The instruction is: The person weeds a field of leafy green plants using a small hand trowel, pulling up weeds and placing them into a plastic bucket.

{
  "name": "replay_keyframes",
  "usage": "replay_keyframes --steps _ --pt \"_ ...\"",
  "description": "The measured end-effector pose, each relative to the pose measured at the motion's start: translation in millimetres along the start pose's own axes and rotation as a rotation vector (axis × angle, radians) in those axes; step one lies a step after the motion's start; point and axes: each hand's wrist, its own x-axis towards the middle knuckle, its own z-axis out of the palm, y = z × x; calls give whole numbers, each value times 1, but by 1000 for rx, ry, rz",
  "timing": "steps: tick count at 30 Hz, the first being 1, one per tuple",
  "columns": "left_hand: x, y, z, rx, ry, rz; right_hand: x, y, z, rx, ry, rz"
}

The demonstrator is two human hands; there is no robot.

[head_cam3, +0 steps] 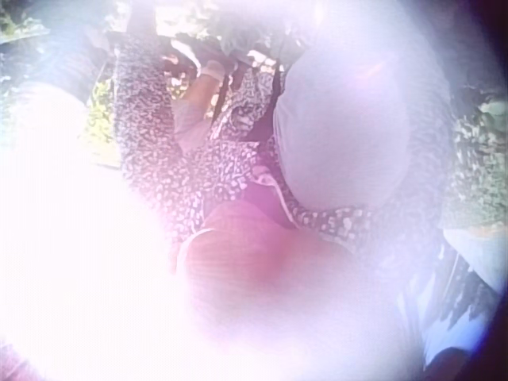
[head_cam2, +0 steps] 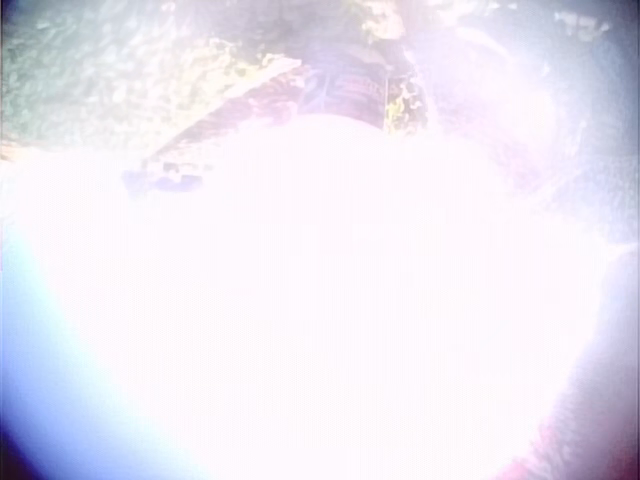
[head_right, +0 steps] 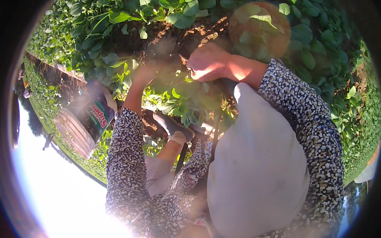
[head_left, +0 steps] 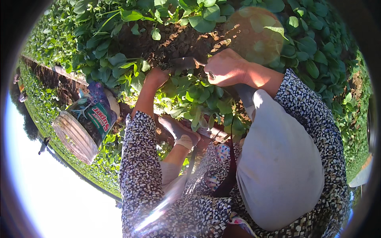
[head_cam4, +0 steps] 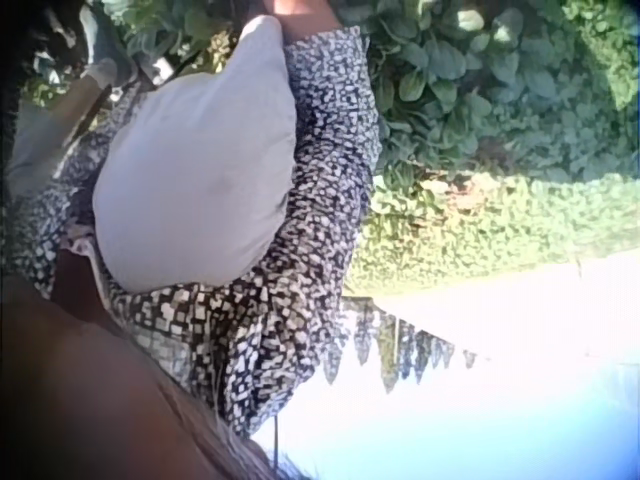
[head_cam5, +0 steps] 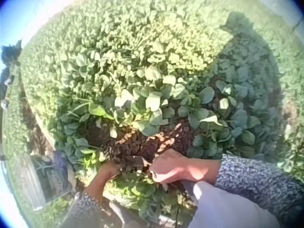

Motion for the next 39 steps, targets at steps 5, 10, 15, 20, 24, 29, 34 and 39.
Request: replay_keyframes --steps 5,10,15,20,24,29,34,39 --pt "-16 -10 20 -274 22 -203 11 -3 -2 -46 36 -102" --pt "-35 5 23 -383 140 -163 8 -5 -8 33 -1 -54" --pt "-64 49 8 -106 186 -164 -11 8 4 85 92 36" --pt "-52 -26 6 208 370 137 -26 5 -15 4 128 -16" --pt "-80 50 -43 -1302 224 42 -45 15 -18 -99 119 -34" --pt "-81 113 -2 -420 63 281 -60 6 -38 -249 -24 -79" --pt "-103 160 14 268 -10 166 -72 9 -42 -238 -144 -99" --pt "-95 152 32 215 -4 152 -57 10 -31 -219 -161 -75"
